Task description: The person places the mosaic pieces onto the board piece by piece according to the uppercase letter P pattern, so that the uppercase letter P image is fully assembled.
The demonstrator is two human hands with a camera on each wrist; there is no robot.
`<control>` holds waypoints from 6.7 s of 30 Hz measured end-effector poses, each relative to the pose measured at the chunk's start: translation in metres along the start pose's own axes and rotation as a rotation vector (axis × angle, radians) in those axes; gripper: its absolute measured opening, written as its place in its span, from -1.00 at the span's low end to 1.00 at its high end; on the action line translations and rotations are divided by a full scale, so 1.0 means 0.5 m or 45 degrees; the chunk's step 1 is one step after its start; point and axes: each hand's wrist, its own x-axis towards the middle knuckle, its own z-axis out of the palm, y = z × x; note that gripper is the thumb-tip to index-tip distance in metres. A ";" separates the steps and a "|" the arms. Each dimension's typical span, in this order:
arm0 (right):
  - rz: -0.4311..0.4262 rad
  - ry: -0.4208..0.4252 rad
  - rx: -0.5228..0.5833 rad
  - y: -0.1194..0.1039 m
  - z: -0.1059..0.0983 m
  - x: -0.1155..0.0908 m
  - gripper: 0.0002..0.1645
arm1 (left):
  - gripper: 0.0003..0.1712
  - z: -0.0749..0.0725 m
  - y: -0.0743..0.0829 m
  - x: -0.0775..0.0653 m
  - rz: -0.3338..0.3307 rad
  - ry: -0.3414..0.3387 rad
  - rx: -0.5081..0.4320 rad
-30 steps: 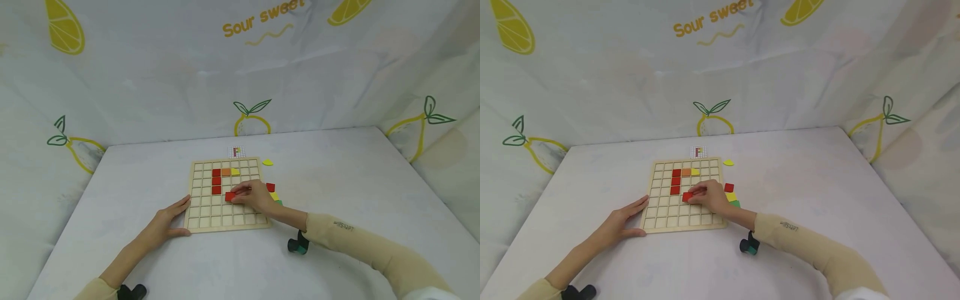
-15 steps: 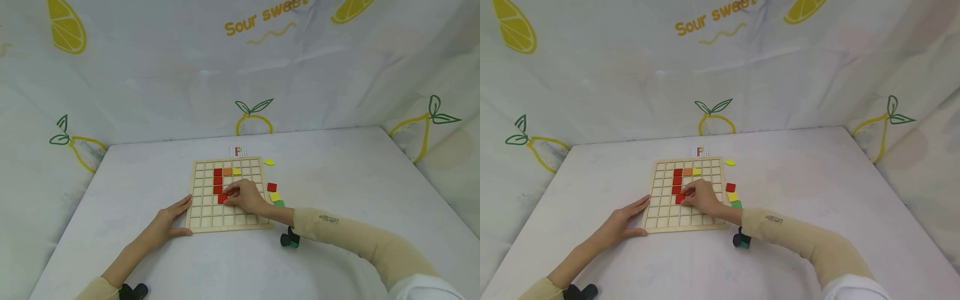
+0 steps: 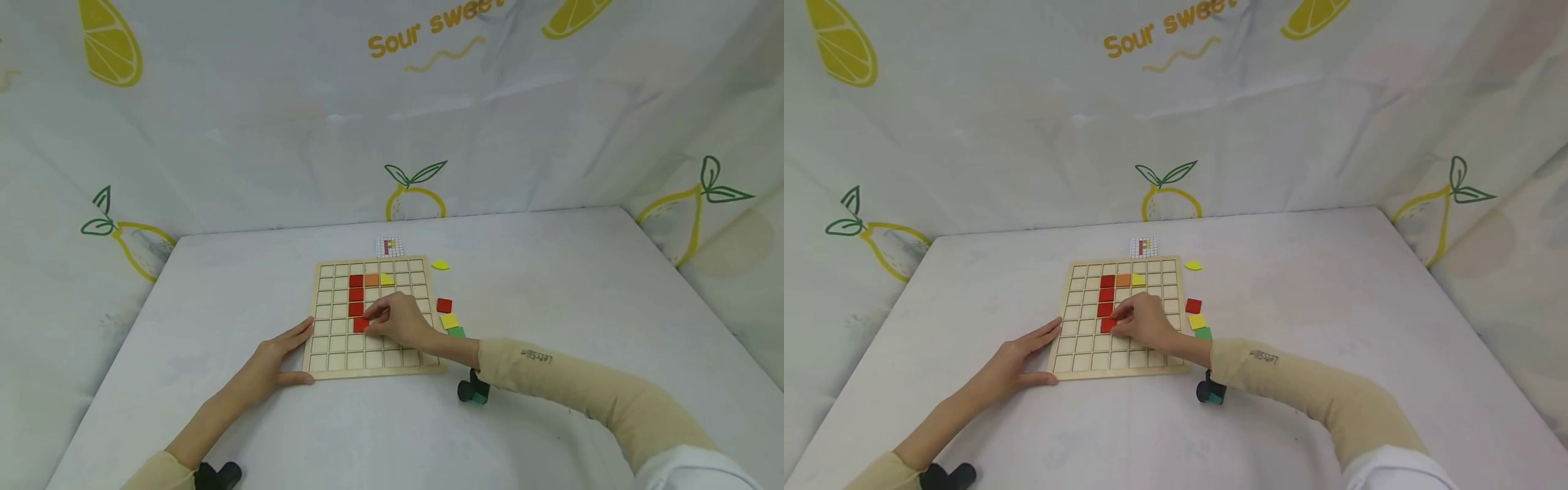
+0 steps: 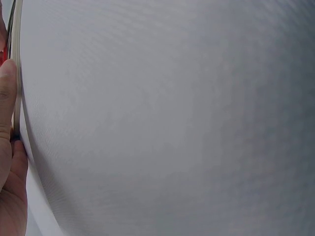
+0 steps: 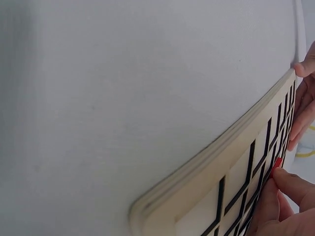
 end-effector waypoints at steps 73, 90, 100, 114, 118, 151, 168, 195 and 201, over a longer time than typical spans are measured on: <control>0.044 0.058 0.168 0.156 -0.218 -0.072 -0.72 | 0.00 -0.004 0.000 0.000 0.042 0.035 0.034; 0.088 0.002 -0.088 0.174 -0.239 -0.048 -0.59 | 0.00 0.002 0.000 -0.003 0.010 0.010 -0.007; 0.102 -0.065 -0.103 0.178 -0.242 -0.042 -0.55 | 0.01 0.005 -0.001 -0.004 0.020 0.022 0.007; 0.010 -0.029 -0.226 0.186 -0.244 -0.035 -0.68 | 0.00 0.003 -0.001 -0.004 0.046 0.034 -0.007; 0.056 -0.015 -0.167 0.184 -0.248 -0.041 -0.64 | 0.00 0.004 -0.003 -0.004 0.035 0.022 -0.010; 0.201 -0.011 0.343 0.101 -0.171 -0.126 -0.65 | 0.01 0.002 0.002 -0.005 -0.009 0.011 -0.006; 0.179 -0.060 0.365 0.052 -0.088 -0.094 -0.66 | 0.01 0.004 -0.001 -0.004 0.002 0.006 -0.012; -0.046 -0.064 0.059 0.012 0.012 -0.037 -0.75 | 0.01 0.003 0.002 -0.004 -0.014 0.006 -0.012; -0.083 -0.075 0.038 0.006 0.016 -0.031 -0.75 | 0.01 0.005 -0.002 -0.004 -0.001 0.016 -0.009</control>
